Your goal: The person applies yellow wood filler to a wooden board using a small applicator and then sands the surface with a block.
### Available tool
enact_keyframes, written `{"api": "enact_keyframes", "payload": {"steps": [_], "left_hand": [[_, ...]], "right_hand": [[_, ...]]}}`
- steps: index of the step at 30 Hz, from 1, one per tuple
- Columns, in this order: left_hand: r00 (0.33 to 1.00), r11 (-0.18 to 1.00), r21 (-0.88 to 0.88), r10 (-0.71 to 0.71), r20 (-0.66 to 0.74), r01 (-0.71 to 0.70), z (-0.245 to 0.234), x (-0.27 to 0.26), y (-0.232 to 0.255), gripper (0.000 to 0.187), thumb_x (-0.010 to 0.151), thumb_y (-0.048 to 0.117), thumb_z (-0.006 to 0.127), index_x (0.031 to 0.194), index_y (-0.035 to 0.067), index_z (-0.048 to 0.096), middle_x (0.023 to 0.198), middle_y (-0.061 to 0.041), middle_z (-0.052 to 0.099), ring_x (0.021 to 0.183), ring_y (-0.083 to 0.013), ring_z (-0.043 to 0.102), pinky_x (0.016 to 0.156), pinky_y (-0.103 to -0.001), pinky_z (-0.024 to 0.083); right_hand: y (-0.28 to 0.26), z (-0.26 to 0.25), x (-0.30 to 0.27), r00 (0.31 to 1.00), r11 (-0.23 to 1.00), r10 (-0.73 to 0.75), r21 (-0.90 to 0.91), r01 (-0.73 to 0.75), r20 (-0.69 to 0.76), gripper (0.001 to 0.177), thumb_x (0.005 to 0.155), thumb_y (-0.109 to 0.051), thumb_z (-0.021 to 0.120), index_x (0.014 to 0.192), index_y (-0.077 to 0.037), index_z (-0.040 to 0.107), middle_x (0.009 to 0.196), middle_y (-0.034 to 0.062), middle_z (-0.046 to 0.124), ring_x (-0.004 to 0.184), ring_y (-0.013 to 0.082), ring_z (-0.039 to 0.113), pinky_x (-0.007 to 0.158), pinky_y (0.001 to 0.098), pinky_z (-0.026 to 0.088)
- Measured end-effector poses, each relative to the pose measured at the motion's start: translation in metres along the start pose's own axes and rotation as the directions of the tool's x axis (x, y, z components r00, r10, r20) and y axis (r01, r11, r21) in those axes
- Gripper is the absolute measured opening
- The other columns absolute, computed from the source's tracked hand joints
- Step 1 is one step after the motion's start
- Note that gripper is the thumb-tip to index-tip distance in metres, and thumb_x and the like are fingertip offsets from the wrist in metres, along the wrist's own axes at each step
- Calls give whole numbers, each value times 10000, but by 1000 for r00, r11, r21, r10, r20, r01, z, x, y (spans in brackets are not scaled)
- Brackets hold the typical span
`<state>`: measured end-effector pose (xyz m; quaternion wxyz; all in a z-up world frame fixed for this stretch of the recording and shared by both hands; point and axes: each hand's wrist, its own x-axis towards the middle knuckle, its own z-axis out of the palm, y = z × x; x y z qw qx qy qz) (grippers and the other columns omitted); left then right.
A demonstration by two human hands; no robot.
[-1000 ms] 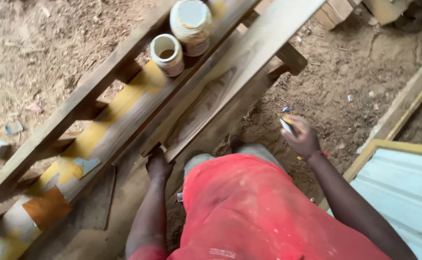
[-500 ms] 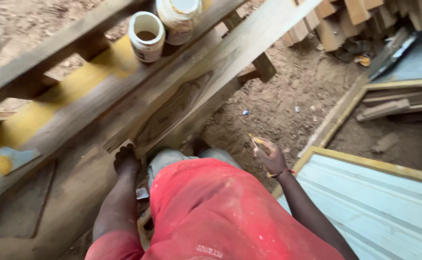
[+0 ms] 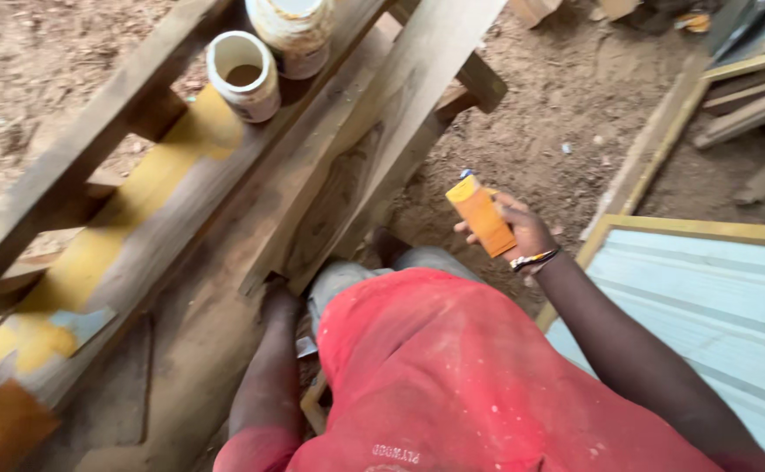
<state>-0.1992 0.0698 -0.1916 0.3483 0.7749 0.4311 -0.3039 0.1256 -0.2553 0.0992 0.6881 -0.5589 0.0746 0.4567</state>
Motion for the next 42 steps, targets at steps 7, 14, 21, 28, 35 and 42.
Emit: {"api": "enact_keyframes", "payload": {"steps": [7,14,21,28,35,42], "left_hand": [[995,999,-37,9,97,-5,-16,-2,24,481,851,343,714,1288,149,665,1302,-175,680,1199,-363,656,999,-486,529],[1000,992,-128,18,-5,-18,-15,2,34,385,868,313,688,1221,167,733,1254,-161,717,1155,-363,682,978,-483,540],[932,916,-325,-308,-189,237,12,-62,38,268,906,283,672,1138,192,770,1191,-156,752,1109,-373,703,949,-484,554],[808,748,-576,-539,-238,329,89,-145,62,230,928,267,650,1120,192,753,1156,-182,757,1089,-377,710,932,-501,553],[631,511,-781,-749,-201,359,164,-213,75,186,947,263,577,1079,198,690,1128,-234,721,1100,-447,672,937,-538,529],[543,313,-878,-836,-75,362,212,-238,35,182,954,330,584,1046,224,700,1123,-182,731,1078,-430,681,901,-524,552]], "right_hand": [[11,-13,34,996,987,-3,159,-11,88,627,973,-276,566,1504,24,421,1435,235,564,1189,424,655,923,481,583],[54,-39,98,956,976,68,178,-123,286,707,935,-356,667,1498,-18,406,1415,252,562,1160,465,660,877,524,599],[70,-11,184,838,954,174,-299,-13,517,556,1023,-252,584,1499,6,463,1346,165,611,1034,307,708,790,387,614],[59,43,199,705,745,316,-626,230,635,417,1030,-183,548,1420,-37,572,1233,55,658,959,138,698,742,285,587],[90,36,217,611,631,524,-753,189,593,355,1032,-221,569,1306,-4,632,972,96,699,827,169,691,651,291,553],[144,98,179,568,490,645,-847,205,511,358,985,-214,561,1315,-108,648,1060,38,704,850,176,715,670,322,570]]}}
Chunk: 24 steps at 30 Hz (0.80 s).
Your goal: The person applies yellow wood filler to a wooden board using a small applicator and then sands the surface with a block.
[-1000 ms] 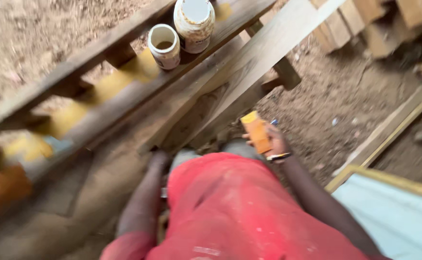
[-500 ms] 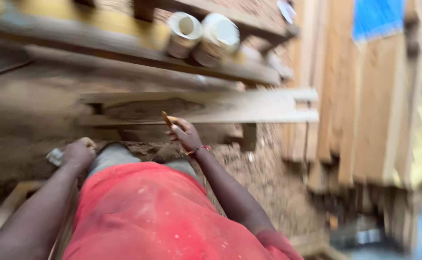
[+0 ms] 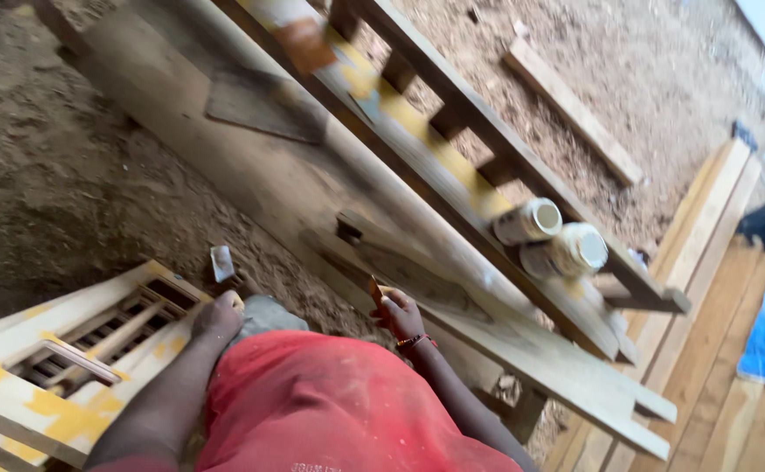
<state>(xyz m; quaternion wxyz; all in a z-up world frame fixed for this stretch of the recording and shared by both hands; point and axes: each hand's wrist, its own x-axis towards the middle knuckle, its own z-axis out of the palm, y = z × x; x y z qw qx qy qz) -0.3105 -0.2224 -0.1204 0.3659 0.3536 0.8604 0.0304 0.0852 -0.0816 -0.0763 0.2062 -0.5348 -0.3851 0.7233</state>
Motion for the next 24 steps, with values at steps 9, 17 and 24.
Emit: {"api": "enact_keyframes", "payload": {"steps": [9,17,24], "left_hand": [[995,953,-294,-93,-40,77,-74,70,-61,125,866,201,691,985,183,725,1084,-138,743,1065,-345,708,920,-448,564],[958,845,-524,-231,-172,109,-126,109,-123,125,852,158,675,951,169,751,1028,-94,788,1021,-265,747,921,-397,577],[862,724,-690,-354,-364,6,-122,166,-168,72,877,161,665,936,124,685,901,-95,720,864,-260,698,805,-407,563]], "right_hand": [[-97,168,91,981,917,-84,-372,146,176,336,970,-228,619,1278,-112,688,988,8,715,802,116,668,660,297,535],[-166,257,186,952,460,-246,-842,281,183,362,931,-287,663,1263,-149,710,754,81,659,660,137,580,616,306,487],[-249,335,270,963,392,-162,-882,262,214,374,935,-294,655,1277,-148,702,820,84,693,671,148,620,587,314,495]]}}
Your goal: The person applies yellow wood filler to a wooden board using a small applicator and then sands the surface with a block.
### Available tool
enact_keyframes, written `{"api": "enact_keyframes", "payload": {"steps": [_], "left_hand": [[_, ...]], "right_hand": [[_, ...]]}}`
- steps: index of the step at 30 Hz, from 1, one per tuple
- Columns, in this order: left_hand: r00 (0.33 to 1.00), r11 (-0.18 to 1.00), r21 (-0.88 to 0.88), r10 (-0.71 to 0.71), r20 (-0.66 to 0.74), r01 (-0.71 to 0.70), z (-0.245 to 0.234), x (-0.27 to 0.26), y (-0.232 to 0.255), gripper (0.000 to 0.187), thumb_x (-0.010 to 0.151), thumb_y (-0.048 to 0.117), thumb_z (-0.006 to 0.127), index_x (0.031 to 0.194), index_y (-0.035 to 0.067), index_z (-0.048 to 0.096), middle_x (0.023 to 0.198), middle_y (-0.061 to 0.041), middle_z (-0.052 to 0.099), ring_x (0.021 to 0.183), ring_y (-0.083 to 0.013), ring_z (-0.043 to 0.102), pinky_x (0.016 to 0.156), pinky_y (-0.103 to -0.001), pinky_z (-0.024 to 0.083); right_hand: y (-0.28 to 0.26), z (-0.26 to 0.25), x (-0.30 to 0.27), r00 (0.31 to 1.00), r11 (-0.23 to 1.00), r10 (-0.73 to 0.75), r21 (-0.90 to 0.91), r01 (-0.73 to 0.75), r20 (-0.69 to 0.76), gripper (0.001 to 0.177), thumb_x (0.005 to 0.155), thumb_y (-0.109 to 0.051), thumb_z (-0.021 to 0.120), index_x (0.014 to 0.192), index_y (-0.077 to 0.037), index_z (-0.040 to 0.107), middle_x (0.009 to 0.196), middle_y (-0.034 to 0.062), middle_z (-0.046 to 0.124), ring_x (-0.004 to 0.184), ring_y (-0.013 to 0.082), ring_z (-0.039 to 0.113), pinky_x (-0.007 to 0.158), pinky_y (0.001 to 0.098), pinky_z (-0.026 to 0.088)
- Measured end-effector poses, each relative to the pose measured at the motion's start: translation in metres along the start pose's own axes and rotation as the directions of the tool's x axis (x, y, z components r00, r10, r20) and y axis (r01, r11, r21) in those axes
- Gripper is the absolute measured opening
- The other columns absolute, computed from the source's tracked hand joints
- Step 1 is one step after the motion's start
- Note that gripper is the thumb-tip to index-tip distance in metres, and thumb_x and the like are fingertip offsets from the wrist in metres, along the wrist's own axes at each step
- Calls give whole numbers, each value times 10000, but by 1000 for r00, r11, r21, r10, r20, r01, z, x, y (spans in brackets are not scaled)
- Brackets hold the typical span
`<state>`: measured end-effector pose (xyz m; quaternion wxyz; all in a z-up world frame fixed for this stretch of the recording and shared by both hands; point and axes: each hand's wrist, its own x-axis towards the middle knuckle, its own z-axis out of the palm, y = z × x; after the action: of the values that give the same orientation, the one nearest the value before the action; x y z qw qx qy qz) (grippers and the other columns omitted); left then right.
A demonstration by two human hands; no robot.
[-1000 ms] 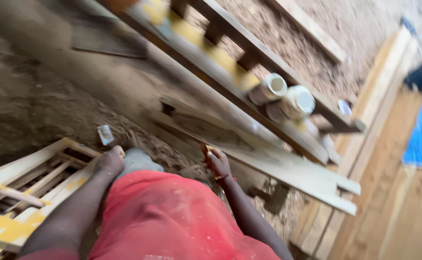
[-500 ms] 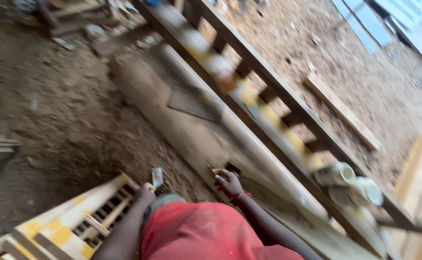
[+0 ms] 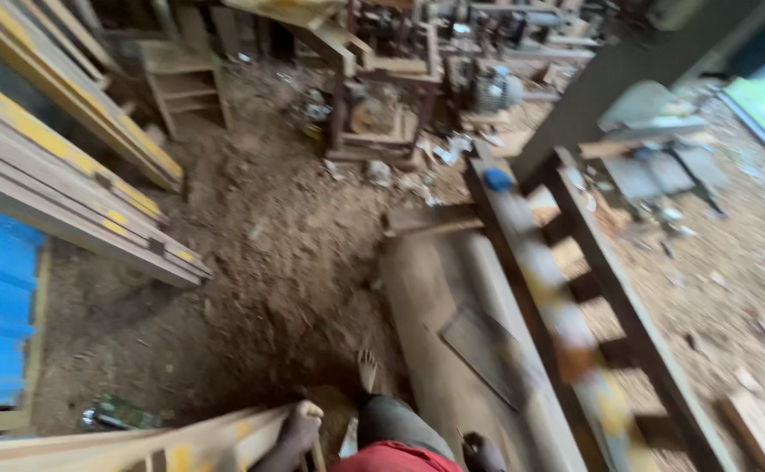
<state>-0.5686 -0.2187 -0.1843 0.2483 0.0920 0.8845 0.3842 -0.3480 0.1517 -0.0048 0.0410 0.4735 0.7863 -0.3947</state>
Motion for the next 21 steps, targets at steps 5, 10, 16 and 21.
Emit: {"api": "enact_keyframes", "payload": {"steps": [5,10,16,21], "left_hand": [[982,975,113,-191,5,189,-124,7,-79,104,870,150,651,958,127,700,950,-108,729,910,-279,702,832,-416,565],[959,959,90,-257,-117,268,-221,68,-26,142,863,140,637,981,130,716,998,-121,738,955,-298,707,859,-426,566],[960,982,48,-165,-227,180,-244,193,106,191,855,127,621,1008,133,734,1057,-136,749,1010,-322,713,891,-438,569],[949,989,79,-94,-300,122,-271,276,143,232,848,117,607,1030,136,749,1105,-149,758,1056,-341,718,918,-448,570]], "right_hand": [[-43,95,35,983,982,132,121,-147,127,383,938,-299,648,1287,-147,696,868,86,717,679,157,648,565,320,501],[-162,113,166,981,960,0,276,-53,192,392,941,-304,642,1297,-146,691,915,88,741,687,165,676,544,325,507],[-325,99,325,780,647,-601,678,348,173,489,953,-300,681,1384,-94,574,1250,41,702,1065,110,703,856,287,598],[-446,140,401,890,873,-305,473,118,340,470,1013,-262,575,1476,-186,543,846,93,653,595,157,513,497,338,471]]}}
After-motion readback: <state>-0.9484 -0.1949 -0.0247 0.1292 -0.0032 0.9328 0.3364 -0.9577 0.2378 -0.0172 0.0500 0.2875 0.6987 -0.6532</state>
